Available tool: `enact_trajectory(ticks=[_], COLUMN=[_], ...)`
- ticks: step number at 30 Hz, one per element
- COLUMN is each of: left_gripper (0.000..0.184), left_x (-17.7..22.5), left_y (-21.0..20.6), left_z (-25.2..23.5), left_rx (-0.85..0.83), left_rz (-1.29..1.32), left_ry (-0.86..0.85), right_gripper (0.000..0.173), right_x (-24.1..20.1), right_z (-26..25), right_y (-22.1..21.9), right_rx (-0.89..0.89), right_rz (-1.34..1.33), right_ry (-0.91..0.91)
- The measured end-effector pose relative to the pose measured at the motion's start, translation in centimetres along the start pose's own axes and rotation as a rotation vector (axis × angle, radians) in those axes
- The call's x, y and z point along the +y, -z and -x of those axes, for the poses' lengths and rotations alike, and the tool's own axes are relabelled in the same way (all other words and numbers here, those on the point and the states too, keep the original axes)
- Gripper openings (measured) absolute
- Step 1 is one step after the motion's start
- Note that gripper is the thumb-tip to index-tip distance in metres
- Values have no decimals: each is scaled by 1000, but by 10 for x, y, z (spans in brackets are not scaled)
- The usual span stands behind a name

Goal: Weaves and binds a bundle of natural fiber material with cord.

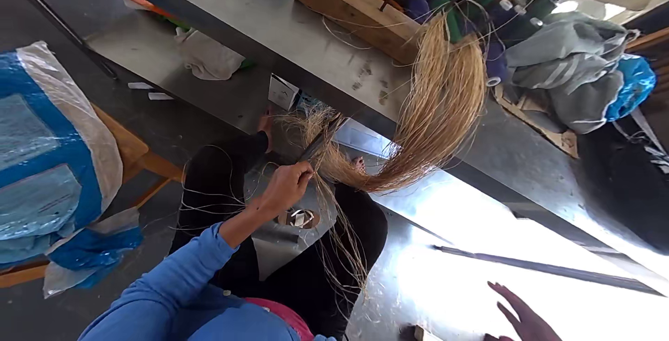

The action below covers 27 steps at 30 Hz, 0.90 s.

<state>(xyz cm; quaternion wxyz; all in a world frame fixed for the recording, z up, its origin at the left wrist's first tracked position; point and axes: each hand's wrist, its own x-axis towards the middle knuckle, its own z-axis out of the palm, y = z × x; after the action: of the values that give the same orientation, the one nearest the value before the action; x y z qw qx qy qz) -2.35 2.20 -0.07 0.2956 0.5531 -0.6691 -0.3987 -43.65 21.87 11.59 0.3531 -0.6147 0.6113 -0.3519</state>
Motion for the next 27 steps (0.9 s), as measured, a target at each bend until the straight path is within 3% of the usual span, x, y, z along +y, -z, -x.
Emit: enact_trajectory(ticks=[2, 4, 7, 9, 12, 14, 18, 23, 27], left_gripper=[23, 25, 27, 27, 27, 27, 25, 37, 25], left_x=[1, 2, -2, -2, -6, -8, -13, -20, -30], left_y=[-1, 0, 1, 5, 7, 8, 7, 14, 16], left_z=[1, 2, 3, 2, 1, 2, 2, -1, -2], left_rx=[22, 24, 17, 0, -10, -27, -29, -62, -113], left_rz=[1, 3, 4, 10, 28, 48, 141, 456, 582], left_ry=[-32, -34, -46, -38, -17, -10, 25, 216, 229], right_gripper=[39, 35, 41, 37, 12, 11, 16, 19, 18], right_x=[-44, -57, -58, -52, -42, -39, -33, -27, -23], right_z=[-66, -121, -183, -208, -215, -211, -206, -205, -207], right_y=[-64, -142, -231, -260, -277, -280, -288, -292, -294], right_rx=[-34, -80, -248, -327, -309, -265, -202, -189, -197], right_rz=[-65, -32, 112, -36, -464, -621, -704, -738, -742], right_ry=[224, 245, -22, -139, -289, -349, -335, -273, -258])
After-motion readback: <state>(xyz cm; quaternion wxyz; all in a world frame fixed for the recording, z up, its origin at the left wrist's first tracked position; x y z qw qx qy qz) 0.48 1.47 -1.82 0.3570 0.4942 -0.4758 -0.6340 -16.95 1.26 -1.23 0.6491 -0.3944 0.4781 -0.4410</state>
